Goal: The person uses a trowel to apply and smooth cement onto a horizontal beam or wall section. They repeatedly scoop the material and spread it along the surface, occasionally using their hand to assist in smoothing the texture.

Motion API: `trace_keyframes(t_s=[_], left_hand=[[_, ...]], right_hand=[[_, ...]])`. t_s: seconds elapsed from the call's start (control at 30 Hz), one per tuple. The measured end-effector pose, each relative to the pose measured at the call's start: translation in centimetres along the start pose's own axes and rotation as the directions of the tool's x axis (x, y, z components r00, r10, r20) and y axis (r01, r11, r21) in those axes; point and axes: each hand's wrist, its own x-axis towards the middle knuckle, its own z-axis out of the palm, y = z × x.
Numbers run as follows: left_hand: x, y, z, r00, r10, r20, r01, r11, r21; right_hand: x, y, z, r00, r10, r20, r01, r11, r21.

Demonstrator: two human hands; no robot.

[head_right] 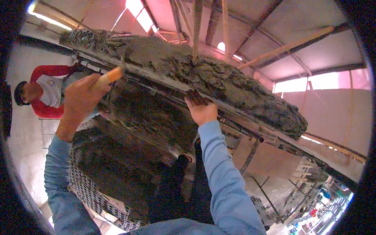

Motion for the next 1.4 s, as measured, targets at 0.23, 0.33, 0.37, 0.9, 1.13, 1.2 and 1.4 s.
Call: trace_keyframes(t_s=[0.23, 0.33, 0.37, 0.9, 1.13, 1.2, 1.4], left_hand=[[0.3, -1.6, -2.2, 0.998, 0.002, 0.058, -0.012, 0.983, 0.184], [0.5, -1.5, -2.6, 0.998, -0.025, 0.064, 0.012, 0.98, 0.197], [0.4, -1.7, -3.1, 0.997, -0.035, 0.073, 0.018, 0.976, 0.216], [16.6, 0.4, -2.2, 0.942, 0.312, 0.119, -0.334, 0.853, 0.401], [17.3, 3.8, -4.2, 0.896, 0.387, 0.216, -0.442, 0.818, 0.368], [16.3, 3.1, -5.5, 0.888, 0.451, 0.092, -0.456, 0.833, 0.314], [13.8, 1.6, -6.5, 0.911, 0.35, 0.217, -0.411, 0.801, 0.435]], right_hand=[[-1.5, 2.6, 2.5, 0.996, -0.043, -0.081, 0.043, 0.999, 0.003], [-0.9, 1.8, 2.2, 0.998, 0.032, -0.05, -0.03, 0.998, 0.049], [-1.4, 2.2, 2.6, 0.998, 0.01, -0.06, -0.009, 1.0, 0.011], [-3.5, 3.6, 0.4, 0.94, 0.317, -0.127, -0.307, 0.947, 0.09], [-3.1, 0.2, -0.5, 0.931, 0.309, -0.193, -0.289, 0.949, 0.125], [-2.6, 0.1, -0.1, 0.931, 0.328, -0.163, -0.308, 0.942, 0.135], [-1.7, 1.0, 1.1, 0.934, 0.324, -0.15, -0.315, 0.945, 0.083]])
